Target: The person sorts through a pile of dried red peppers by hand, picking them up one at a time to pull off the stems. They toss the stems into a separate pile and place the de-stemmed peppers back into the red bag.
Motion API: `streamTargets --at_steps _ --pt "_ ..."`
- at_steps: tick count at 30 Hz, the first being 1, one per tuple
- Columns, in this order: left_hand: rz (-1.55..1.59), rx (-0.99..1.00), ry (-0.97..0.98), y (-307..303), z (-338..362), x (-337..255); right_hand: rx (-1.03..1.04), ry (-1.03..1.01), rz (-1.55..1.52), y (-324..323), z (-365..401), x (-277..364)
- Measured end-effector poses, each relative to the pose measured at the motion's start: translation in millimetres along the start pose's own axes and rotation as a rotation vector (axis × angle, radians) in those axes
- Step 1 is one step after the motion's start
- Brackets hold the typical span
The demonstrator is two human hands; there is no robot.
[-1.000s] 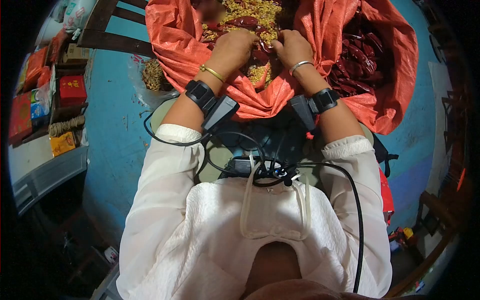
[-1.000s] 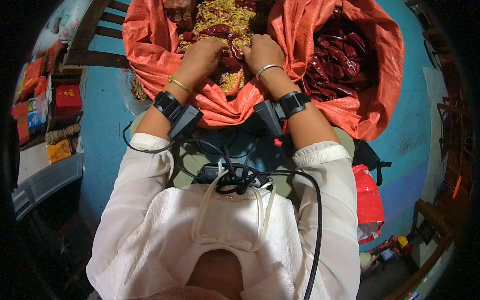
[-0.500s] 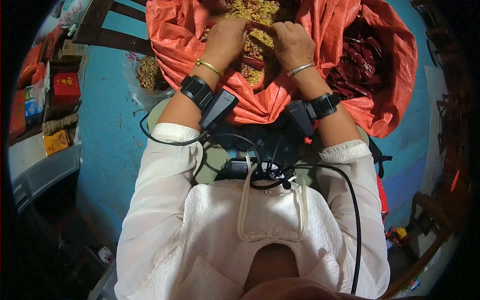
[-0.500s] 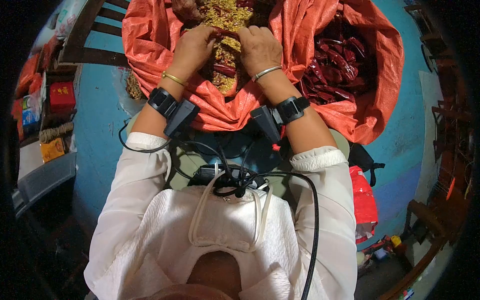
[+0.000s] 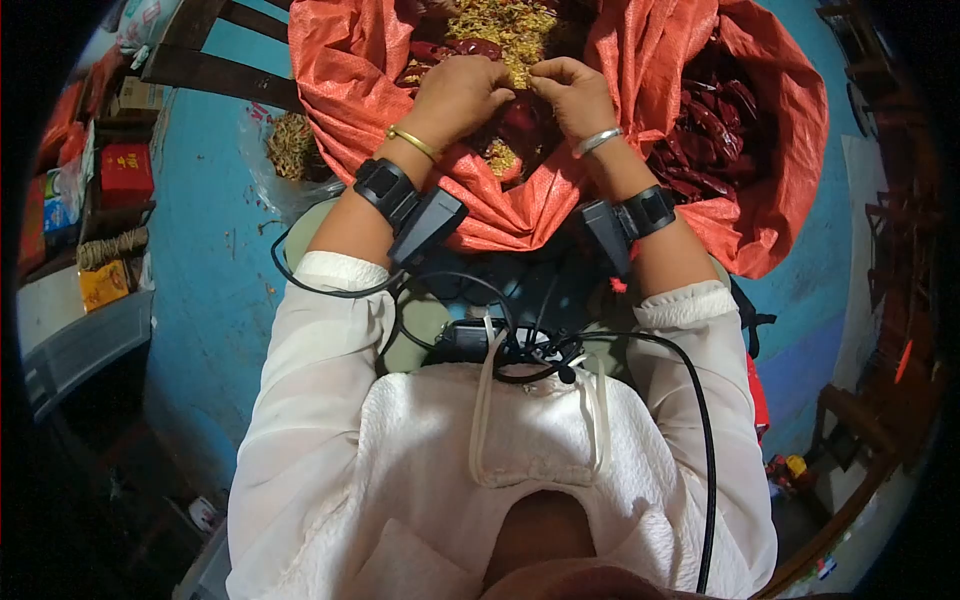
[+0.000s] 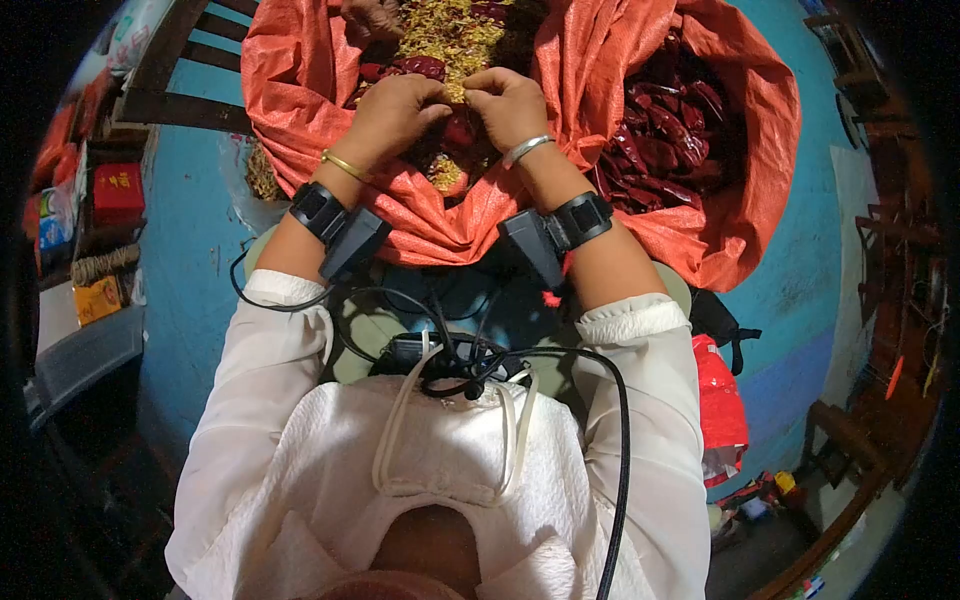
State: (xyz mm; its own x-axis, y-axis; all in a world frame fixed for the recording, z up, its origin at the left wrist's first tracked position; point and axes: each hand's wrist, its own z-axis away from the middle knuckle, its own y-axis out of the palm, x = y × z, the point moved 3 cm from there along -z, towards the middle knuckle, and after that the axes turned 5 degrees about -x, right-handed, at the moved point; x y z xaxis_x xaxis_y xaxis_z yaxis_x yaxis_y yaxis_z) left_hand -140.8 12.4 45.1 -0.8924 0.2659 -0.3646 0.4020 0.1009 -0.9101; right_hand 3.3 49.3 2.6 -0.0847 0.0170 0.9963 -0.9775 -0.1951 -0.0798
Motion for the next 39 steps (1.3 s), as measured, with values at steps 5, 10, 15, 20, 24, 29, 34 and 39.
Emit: streamTargets --at_steps 5,10,15,20,24,29,34,39 --pt "0.062 0.018 -0.053 3.6 1.1 8.2 -0.017 0.259 -0.269 -2.1 -2.1 -3.4" --pt "-0.016 -0.163 0.001 -2.3 2.1 7.2 -0.105 0.149 -0.055 -8.2 -10.9 -14.7" --pt "0.045 0.040 0.071 8.0 5.8 1.5 -0.009 0.132 0.060 -16.6 -9.0 -19.8" --pt "-0.111 0.041 0.106 14.9 13.1 1.1 0.242 -0.288 0.869 -3.7 9.9 -1.5" --pt "-0.128 0.071 0.129 12.5 11.2 -1.9 0.259 -0.312 1.098 6.3 30.2 12.2" --pt "-0.067 -0.064 0.091 9.0 -0.5 -1.4 0.219 -0.329 1.159 5.7 27.8 7.7" --pt "-0.089 -0.190 0.085 9.3 -21.1 -3.9 0.160 -0.192 1.151 0.9 20.3 13.0" --pt "-0.170 -0.222 0.064 26.0 -41.2 6.5 0.106 -0.127 1.096 -1.3 22.7 14.9"
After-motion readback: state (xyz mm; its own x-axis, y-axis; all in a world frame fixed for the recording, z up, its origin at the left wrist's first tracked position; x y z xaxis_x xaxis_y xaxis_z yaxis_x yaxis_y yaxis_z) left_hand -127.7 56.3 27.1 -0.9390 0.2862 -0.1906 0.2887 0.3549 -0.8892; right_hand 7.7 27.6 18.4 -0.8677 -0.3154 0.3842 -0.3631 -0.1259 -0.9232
